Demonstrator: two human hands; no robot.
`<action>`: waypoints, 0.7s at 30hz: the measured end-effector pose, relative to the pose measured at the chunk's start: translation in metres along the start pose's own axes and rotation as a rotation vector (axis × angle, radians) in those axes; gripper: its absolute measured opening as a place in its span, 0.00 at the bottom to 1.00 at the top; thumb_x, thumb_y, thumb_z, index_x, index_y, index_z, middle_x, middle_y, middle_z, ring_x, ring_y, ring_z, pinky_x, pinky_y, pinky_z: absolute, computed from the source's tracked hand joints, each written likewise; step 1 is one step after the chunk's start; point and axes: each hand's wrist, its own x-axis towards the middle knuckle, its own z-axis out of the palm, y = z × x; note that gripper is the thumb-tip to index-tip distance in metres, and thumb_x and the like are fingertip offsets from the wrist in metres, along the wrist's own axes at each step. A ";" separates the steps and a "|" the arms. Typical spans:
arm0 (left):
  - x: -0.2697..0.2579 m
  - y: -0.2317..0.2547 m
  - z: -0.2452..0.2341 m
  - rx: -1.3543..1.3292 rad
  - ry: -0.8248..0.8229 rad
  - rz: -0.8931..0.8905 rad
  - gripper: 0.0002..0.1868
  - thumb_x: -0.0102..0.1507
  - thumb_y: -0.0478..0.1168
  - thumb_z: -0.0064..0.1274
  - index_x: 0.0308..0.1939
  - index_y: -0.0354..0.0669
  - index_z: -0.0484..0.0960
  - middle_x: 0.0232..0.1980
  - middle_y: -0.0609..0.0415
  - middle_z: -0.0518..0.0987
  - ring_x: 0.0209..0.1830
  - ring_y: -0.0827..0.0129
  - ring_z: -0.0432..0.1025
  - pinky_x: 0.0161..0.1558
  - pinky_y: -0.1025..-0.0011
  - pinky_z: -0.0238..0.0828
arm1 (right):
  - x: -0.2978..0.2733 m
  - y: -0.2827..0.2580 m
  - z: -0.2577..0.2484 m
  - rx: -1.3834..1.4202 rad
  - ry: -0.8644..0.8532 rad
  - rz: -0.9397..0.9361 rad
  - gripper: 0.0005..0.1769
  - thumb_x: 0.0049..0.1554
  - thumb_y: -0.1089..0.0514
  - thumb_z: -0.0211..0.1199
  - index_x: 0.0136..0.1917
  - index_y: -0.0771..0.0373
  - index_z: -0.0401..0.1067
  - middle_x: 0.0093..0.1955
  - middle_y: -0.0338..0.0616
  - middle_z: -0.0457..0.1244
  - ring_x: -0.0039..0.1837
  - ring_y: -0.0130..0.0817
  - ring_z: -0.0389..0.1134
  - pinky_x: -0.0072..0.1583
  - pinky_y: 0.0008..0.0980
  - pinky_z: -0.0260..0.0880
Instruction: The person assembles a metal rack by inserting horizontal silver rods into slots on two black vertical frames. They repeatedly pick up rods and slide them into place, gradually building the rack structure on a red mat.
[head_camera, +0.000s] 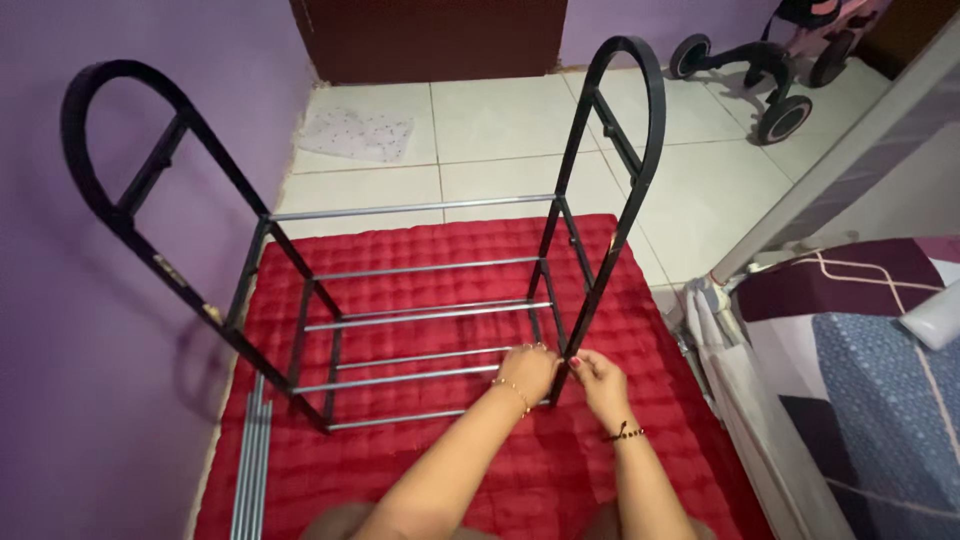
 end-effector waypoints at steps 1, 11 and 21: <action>-0.003 0.006 -0.010 0.030 -0.025 -0.027 0.13 0.68 0.44 0.50 0.42 0.39 0.84 0.49 0.42 0.80 0.53 0.48 0.74 0.55 0.50 0.68 | -0.002 -0.014 -0.001 0.001 -0.016 -0.046 0.15 0.62 0.56 0.61 0.58 0.67 0.76 0.49 0.42 0.73 0.50 0.22 0.72 0.53 0.23 0.73; -0.157 -0.008 -0.090 -0.436 0.363 0.199 0.23 0.67 0.35 0.49 0.67 0.40 0.76 0.67 0.40 0.75 0.69 0.48 0.68 0.68 0.56 0.64 | -0.132 -0.175 0.110 -0.554 0.313 -0.852 0.08 0.58 0.60 0.58 0.53 0.57 0.71 0.69 0.51 0.63 0.69 0.53 0.62 0.73 0.47 0.57; -0.358 -0.102 -0.155 -2.120 0.484 -0.584 0.36 0.69 0.66 0.38 0.70 0.44 0.70 0.63 0.45 0.75 0.60 0.58 0.71 0.63 0.59 0.68 | -0.241 -0.199 0.363 -0.173 -0.515 -0.772 0.40 0.66 0.42 0.37 0.83 0.70 0.47 0.85 0.60 0.45 0.87 0.55 0.40 0.82 0.52 0.36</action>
